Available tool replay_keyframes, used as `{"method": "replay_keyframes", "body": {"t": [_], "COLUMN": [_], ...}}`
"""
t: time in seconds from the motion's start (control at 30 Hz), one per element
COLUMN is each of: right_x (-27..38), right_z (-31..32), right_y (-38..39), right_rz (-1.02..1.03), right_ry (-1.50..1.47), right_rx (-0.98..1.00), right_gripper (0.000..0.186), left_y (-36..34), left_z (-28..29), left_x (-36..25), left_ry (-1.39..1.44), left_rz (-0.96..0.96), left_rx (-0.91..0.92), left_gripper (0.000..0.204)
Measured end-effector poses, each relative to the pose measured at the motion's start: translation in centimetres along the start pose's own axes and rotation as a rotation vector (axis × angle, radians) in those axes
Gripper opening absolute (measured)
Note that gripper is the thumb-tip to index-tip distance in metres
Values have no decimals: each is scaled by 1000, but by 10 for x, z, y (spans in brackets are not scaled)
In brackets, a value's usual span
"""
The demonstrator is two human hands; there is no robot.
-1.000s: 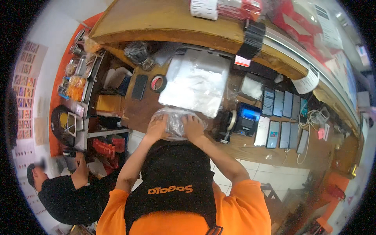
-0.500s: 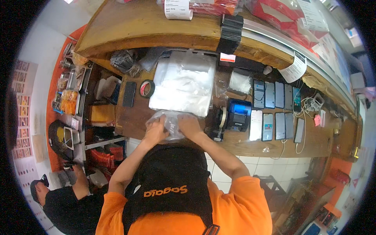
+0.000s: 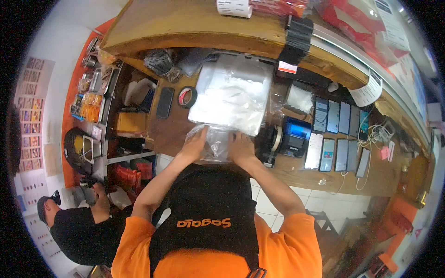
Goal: The person packs a food box into a plastic bag, applies a printed receipt label to it, and then ladles sauce into small plastic pouches using a spoon.
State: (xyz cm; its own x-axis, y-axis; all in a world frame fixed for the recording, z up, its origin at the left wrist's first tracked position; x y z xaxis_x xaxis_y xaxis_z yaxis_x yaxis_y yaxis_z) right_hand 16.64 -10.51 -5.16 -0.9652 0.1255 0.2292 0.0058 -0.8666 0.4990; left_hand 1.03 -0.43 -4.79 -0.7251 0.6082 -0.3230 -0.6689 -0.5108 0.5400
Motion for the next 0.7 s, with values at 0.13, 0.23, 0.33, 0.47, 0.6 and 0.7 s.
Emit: {"method": "replay_keyframes", "body": {"t": [0.13, 0.23, 0.33, 0.47, 0.6, 0.7], "right_x": [-6, 4, 15, 13, 27, 22], "right_z": [7, 24, 49, 47, -2, 3], "right_y": [4, 14, 22, 4, -38, -39], "right_rz": [-2, 6, 59, 77, 154, 134], "right_ry": [-83, 43, 52, -257, -130, -121], "right_rx": [-77, -191, -329, -306, -113, -306], "right_gripper": [98, 93, 71, 34, 18, 16], "left_y": [10, 23, 29, 18, 7, 1], "left_z": [7, 18, 22, 24, 10, -1], "left_x": [4, -8, -20, -37, -42, -27], "left_ry": [22, -91, -19, 232, -12, -19], "left_rz": [-36, -71, -58, -133, -180, -120], "left_rx": [11, -111, -135, -189, -260, -239], "left_gripper": [100, 95, 83, 54, 42, 47]}}
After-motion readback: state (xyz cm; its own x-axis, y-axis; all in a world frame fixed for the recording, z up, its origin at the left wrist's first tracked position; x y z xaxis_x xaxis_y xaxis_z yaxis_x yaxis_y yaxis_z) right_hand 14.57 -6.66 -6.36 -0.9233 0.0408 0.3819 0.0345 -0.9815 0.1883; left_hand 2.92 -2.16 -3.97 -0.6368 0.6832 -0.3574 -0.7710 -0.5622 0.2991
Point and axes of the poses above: each hand's wrist, its own y-axis away from the middle knuckle, its own z-axis out of the back of the hand, x = y × z, the point moved 8 cm from there along -y, towards the middle knuckle, and after that the axes turned 6 degrees about x, right-handed, at the moved point
